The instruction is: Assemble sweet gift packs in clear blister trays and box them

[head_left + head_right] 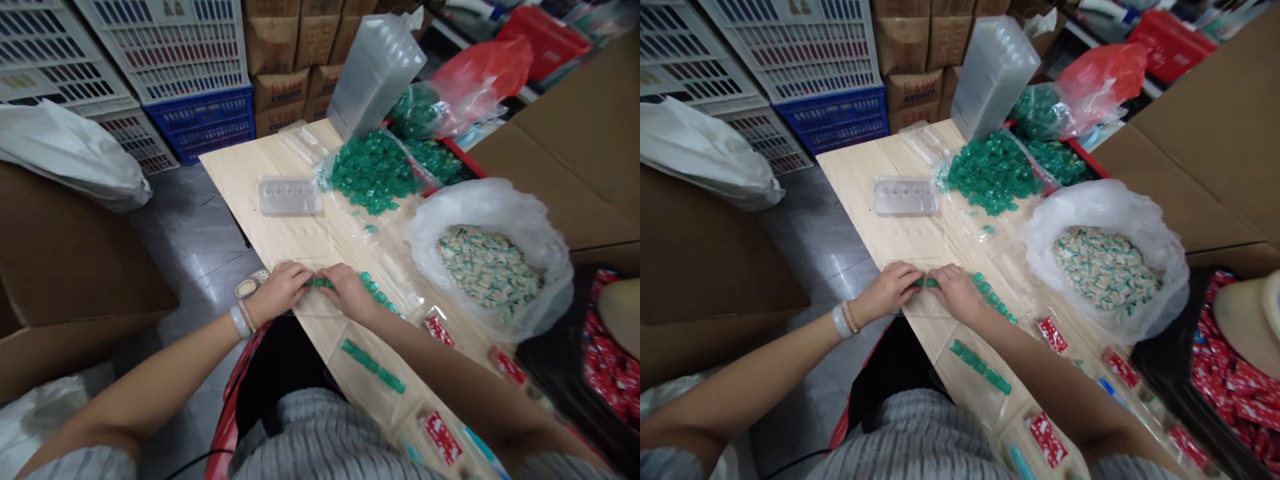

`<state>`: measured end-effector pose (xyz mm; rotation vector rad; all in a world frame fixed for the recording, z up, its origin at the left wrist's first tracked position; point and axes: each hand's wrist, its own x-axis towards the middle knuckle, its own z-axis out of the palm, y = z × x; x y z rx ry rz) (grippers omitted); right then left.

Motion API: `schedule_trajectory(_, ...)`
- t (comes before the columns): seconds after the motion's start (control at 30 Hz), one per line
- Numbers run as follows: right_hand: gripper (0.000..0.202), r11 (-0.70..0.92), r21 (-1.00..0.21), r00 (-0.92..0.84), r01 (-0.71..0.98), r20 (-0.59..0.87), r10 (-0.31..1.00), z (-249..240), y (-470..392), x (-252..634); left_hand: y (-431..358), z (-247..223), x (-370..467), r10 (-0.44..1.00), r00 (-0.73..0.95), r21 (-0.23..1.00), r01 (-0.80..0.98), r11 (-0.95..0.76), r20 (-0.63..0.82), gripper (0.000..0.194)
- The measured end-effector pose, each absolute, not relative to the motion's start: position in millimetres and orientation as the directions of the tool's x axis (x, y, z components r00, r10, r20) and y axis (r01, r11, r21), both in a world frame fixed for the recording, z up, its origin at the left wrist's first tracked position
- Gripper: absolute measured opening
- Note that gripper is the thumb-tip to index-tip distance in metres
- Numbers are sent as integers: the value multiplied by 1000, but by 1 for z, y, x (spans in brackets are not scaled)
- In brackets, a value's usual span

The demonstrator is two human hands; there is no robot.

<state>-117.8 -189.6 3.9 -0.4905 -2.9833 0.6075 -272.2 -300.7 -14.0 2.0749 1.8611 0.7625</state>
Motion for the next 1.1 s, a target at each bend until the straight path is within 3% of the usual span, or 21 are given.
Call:
schedule_trajectory(0.17, 24, 843, -373, -914, 387, -32, 405, 10, -193, -111, -302, -10, -273, 963, 100, 493, 843, -216, 251, 38)
schedule_trajectory(0.27, 22, 824, -416, -856, 385, 173, 487, 20, -158, -101, -286, 5, -282, 940, 109, 492, 829, -266, 324, 44)
schedule_trajectory(0.37, 21, 752, -418, -716, 509, 279, 640, 30, -91, -98, -234, 29, -289, 904, 55, 524, 799, -295, 424, 28)
schedule_trajectory(0.47, 22, 673, -341, -690, 656, 89, 718, 30, -30, -109, -160, 42, -286, 913, 40, 589, 752, -295, 406, 20)
schedule_trajectory(0.6, 15, 729, -131, -740, 671, -161, 653, 19, -11, -115, -84, 33, -278, 958, 41, 584, 785, -207, 285, 22)
schedule_trajectory(0.7, 17, 741, 7, -730, 671, -165, 663, 12, -24, -109, -58, 19, -272, 978, 30, 573, 806, -147, 209, 21)
schedule_trajectory(0.8, 18, 736, 55, -726, 675, -125, 676, 11, -33, -105, -42, 11, -263, 986, 50, 536, 834, -129, 160, 21)
schedule_trajectory(0.87, 20, 719, 8, -716, 695, -81, 693, 10, -33, -104, -30, 11, -254, 985, 70, 489, 861, -140, 158, 21)
schedule_trajectory(0.97, 23, 653, -175, -662, 737, 6, 749, 7, -28, -101, -5, 14, -239, 975, 104, 417, 891, -178, 194, 23)
schedule_trajectory(1.03, 25, 569, -371, -587, 734, 74, 806, 5, -24, -96, 12, 15, -228, 966, 197, 347, 906, -245, 168, 24)
schedule_trajectory(1.1, 24, 395, -643, -444, 657, 93, 891, 4, -21, -89, 28, 14, -219, 952, 290, 283, 909, -305, 94, 22)
